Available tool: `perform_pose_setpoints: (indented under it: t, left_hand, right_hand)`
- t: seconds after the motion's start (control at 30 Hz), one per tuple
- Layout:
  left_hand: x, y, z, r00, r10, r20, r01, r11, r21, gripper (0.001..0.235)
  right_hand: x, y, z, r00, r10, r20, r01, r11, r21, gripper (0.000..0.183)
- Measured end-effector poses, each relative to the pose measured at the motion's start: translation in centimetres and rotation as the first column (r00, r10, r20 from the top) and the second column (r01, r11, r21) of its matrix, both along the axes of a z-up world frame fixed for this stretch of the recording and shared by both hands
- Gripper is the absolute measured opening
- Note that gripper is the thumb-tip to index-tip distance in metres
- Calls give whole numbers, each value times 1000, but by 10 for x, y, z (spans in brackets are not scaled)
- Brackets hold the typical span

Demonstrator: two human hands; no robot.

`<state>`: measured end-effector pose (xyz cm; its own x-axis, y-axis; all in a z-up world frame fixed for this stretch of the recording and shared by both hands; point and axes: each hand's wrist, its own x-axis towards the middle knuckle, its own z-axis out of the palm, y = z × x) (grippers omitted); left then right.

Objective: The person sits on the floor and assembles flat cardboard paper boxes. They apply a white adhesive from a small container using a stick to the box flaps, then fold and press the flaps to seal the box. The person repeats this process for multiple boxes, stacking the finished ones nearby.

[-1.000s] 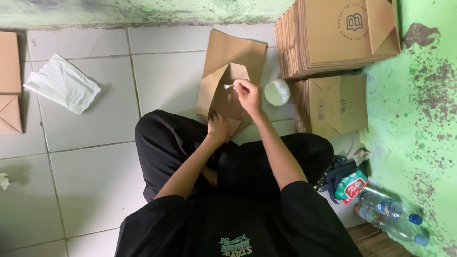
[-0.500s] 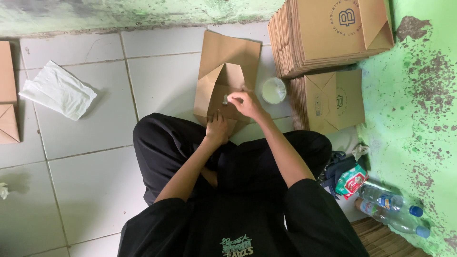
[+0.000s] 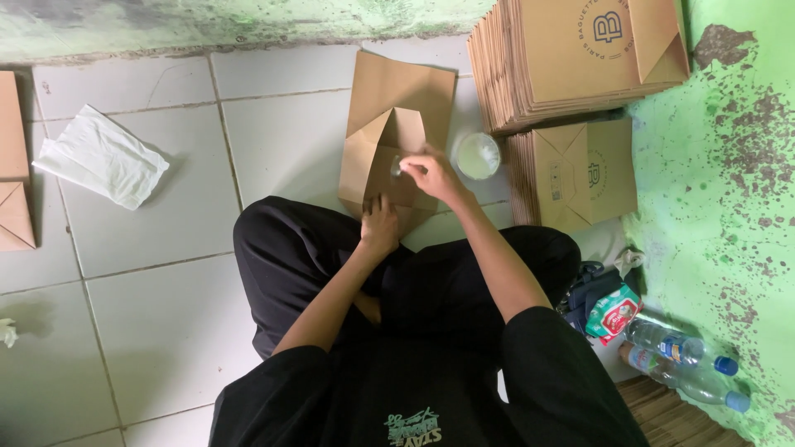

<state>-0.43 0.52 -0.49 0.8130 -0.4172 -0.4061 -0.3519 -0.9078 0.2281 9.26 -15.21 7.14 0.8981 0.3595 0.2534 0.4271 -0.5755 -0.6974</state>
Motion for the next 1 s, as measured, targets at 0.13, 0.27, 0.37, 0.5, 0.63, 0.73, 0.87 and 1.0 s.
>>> perform_pose_setpoints:
  t: [0.13,0.27,0.37,0.5,0.63,0.73,0.87,1.0]
  left_hand:
    - [-3,2,3,994,-31,104,28,999,38,59]
    - [-3,4,16,994,-12,108,11,1000,11,56]
    - [-7,3,20,987,-22,160,21,1000,7,54]
    - [-11,4,8,967,-29,252,27,1000,11,53]
    - [-11,3,-3,945,-11,328,14,1000,-5,49]
    - [-11,2,-7,942,-13,334,23,999,-27,52]
    - [-14,3,-4,941,-10,339,16,1000,-13,53]
    - [-12,0,-21,951,-8,310,17,999,-28,54]
  right_hand:
    - [5,-10,-30,993,-80,89,80,997,-4,8]
    - [-15,13,30,991,89,-101,-84,995,53,8]
    - [-5,-1,-9,999,18,-42,-16,999,37,9]
    - [8,-8,-34,988,-138,65,134,989,62,12]
    - [-10,10,-1,985,86,-150,-68,990,121,11]
    - [-5,-2,-25,994,63,-93,-57,996,67,8]
    - [3,-14,-62,992,-119,41,118,993,6,9]
    - [-13,6,17,992,63,-112,-62,998,16,6]
